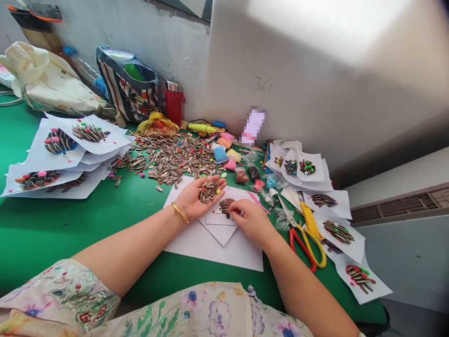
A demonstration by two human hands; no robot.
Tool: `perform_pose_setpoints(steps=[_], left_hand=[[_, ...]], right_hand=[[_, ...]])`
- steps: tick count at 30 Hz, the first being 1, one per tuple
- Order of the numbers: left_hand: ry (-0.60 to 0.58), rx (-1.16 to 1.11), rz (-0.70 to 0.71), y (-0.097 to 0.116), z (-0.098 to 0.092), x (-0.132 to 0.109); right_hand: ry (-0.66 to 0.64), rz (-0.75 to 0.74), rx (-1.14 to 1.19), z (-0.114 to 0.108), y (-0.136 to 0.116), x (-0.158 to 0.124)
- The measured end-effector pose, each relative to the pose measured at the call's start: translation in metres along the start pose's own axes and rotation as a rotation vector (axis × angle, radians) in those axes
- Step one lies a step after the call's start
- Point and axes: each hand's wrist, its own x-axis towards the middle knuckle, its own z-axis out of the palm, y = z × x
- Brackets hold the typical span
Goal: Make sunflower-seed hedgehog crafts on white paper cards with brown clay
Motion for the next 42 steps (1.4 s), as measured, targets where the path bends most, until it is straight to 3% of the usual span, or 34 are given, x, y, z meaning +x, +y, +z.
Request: perform_pose_setpoints(steps=[31, 42], left_hand=[[0.001, -0.012, -0.002, 0.0, 0.0, 0.0], [-0.001, -0.008, -0.007, 0.0, 0.002, -0.001]], right_hand=[[-0.003, -0.127, -0.21, 0.007, 0.002, 0.0], [0.006, -0.197, -0.414, 0.012, 0.001, 0.002]])
